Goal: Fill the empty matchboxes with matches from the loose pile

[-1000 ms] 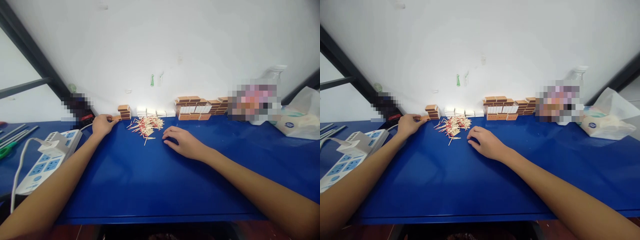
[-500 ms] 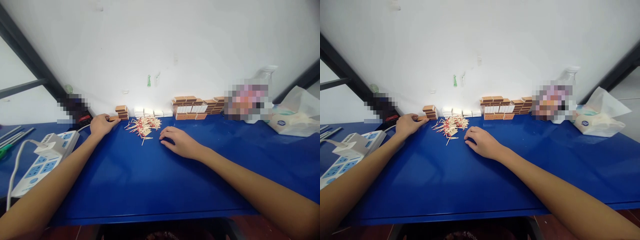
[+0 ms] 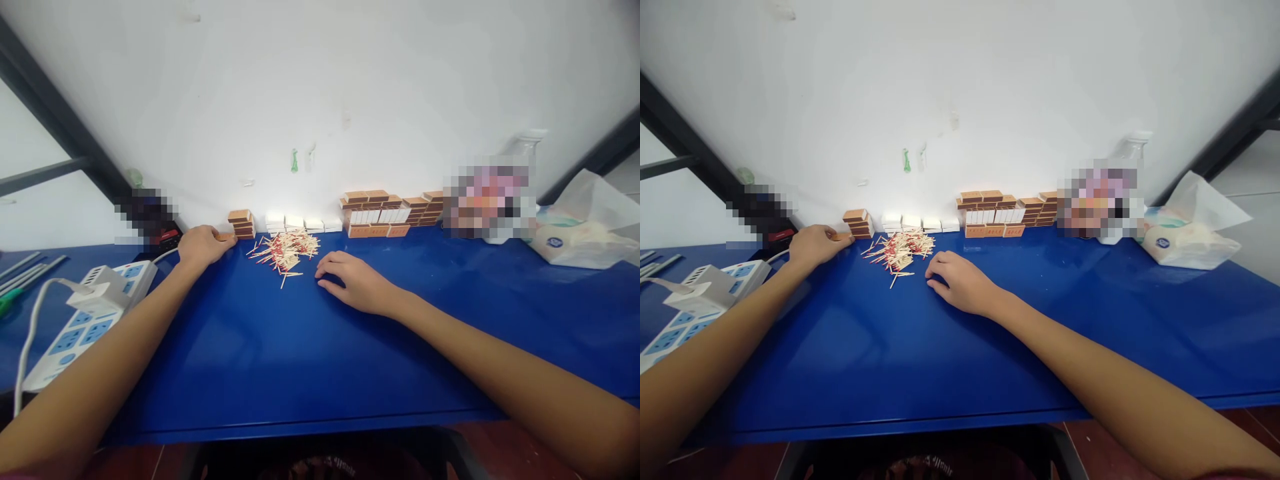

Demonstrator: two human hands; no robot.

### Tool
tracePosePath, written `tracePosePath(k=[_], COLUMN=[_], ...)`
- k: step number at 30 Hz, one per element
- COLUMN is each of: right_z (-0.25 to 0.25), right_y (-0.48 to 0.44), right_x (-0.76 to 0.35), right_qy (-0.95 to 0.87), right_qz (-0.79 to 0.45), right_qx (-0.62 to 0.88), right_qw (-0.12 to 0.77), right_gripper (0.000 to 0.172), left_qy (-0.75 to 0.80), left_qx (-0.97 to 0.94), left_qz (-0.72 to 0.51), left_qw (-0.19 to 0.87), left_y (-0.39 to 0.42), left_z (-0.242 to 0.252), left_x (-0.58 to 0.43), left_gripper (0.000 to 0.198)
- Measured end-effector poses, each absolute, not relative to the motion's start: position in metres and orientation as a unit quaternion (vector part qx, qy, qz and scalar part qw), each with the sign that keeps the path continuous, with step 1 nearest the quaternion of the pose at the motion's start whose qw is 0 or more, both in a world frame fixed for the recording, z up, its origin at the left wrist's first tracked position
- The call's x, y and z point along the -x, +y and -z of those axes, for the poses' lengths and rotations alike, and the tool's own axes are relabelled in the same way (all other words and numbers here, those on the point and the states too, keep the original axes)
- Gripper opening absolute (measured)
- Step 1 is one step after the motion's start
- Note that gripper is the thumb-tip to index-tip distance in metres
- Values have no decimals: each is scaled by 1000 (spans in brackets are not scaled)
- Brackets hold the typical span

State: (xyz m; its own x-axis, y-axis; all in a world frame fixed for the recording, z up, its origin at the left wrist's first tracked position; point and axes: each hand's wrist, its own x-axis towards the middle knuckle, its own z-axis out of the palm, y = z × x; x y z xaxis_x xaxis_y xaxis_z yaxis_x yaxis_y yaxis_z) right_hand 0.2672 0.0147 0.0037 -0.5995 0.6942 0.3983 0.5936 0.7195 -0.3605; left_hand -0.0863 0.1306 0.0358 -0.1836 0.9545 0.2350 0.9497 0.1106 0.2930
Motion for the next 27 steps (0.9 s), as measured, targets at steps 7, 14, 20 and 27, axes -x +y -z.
tracePosePath(k=[7,14,20,27], right_z=[-2,-2,-4,-14], right_y=[16,16,16,-7], right_x=[-267,-266,-265,-252], right_qy=[-891,-889,-888,-872], right_qz=[-94,-96,-97,-155], right_qx=[359,357,360,359], right_qw=[263,268,270,295], right_gripper=[13,15,14,19], left_qy=[741,725,706,602], left_qx=[-652,-662,-681,-783], left_qz=[-157,-181,-182,-151], left_qw=[-33,-49,-69,30], left_y=[122,115,100,33], left_z=[-39,-36,-51,-69], left_x=[100,110,109,46], left_gripper=[58,72,76,59])
